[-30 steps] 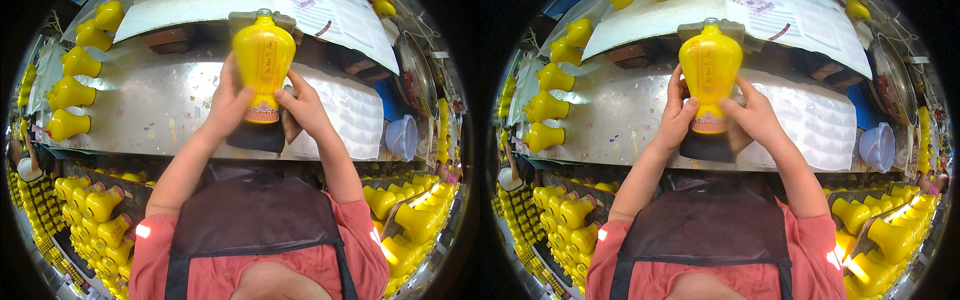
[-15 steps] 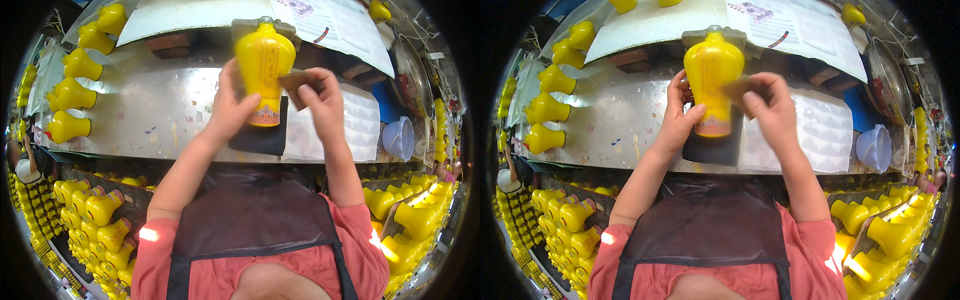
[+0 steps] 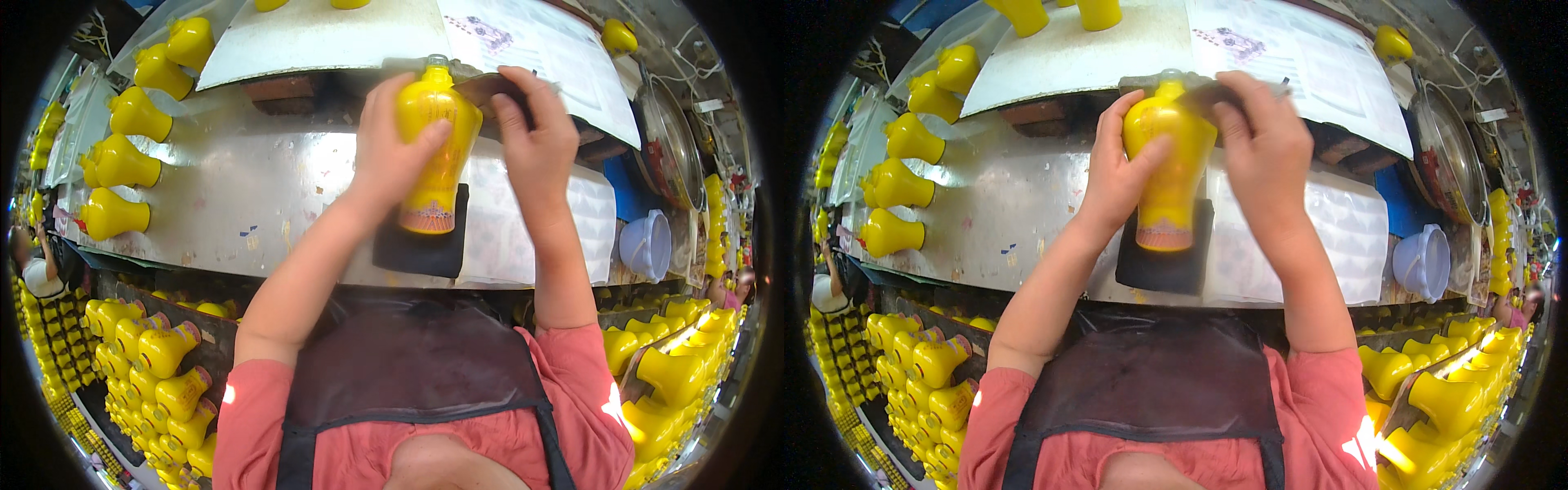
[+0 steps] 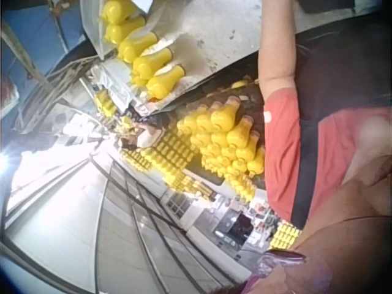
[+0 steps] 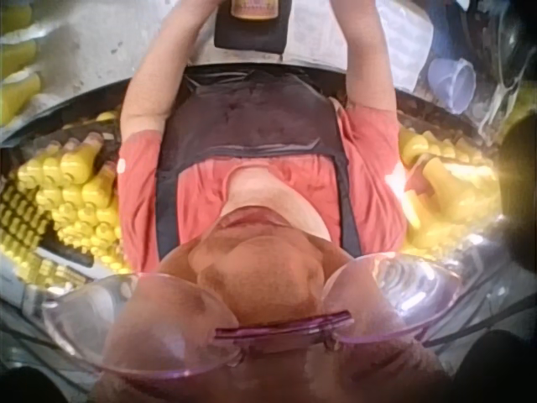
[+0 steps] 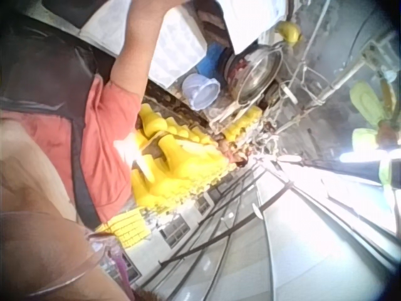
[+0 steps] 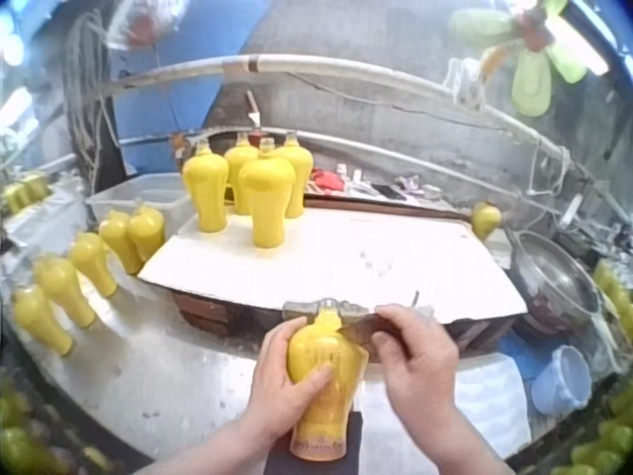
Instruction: The person picks up a yellow ceramic vase, applies a decorative sticker label to its side, and smooths it with a cloth. The person then applies a second label to the neck of the vase and smooths it as well.
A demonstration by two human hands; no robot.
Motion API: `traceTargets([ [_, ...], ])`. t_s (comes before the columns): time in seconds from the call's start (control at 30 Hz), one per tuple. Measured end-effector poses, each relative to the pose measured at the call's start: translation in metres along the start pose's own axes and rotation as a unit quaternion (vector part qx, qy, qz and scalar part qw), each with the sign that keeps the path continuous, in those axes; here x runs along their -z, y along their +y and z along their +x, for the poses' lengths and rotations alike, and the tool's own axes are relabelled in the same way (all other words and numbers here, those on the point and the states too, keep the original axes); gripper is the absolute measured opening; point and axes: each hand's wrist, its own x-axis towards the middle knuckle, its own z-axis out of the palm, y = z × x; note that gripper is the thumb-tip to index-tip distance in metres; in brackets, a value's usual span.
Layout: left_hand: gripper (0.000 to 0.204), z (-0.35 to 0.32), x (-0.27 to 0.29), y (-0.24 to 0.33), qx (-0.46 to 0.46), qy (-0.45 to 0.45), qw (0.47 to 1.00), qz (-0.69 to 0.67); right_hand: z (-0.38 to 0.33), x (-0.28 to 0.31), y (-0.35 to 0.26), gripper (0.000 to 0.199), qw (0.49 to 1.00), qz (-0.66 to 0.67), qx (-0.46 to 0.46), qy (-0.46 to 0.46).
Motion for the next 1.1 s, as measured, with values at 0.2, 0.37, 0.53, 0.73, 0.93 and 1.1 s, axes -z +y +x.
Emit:
traceTargets([
  [0.2, 0.042, 0.023, -0.003, 0.002, 0.122, -0.019, 0.988, -0.091, -0.009, 0.000, 0.005, 0.021, 0.986, 0.078, 0.017, -0.148],
  [0.37, 0.033, 0.019, -0.007, -0.001, 0.126, -0.006, 0.983, -0.134, -0.022, -0.012, 0.005, 0.048, 0.986, -0.061, 0.046, -0.149],
  [0.53, 0.029, 0.019, -0.006, 0.000, 0.096, -0.004, 0.989, -0.112, -0.017, -0.013, 0.005, 0.049, 0.987, -0.029, 0.024, -0.159],
  [0.73, 0.026, 0.024, -0.005, 0.008, 0.108, -0.007, 0.989, -0.096, -0.015, -0.011, 0.008, 0.041, 0.986, 0.013, 0.001, -0.164],
  [0.93, 0.023, 0.026, -0.007, 0.010, 0.105, 0.004, 0.994, -0.041, -0.015, -0.011, 0.011, 0.044, 0.984, 0.042, -0.020, -0.171],
  [1.1, 0.024, 0.027, -0.007, 0.006, 0.090, 0.009, 0.995, -0.042, -0.014, -0.011, 0.011, 0.045, 0.984, 0.056, -0.022, -0.168],
])
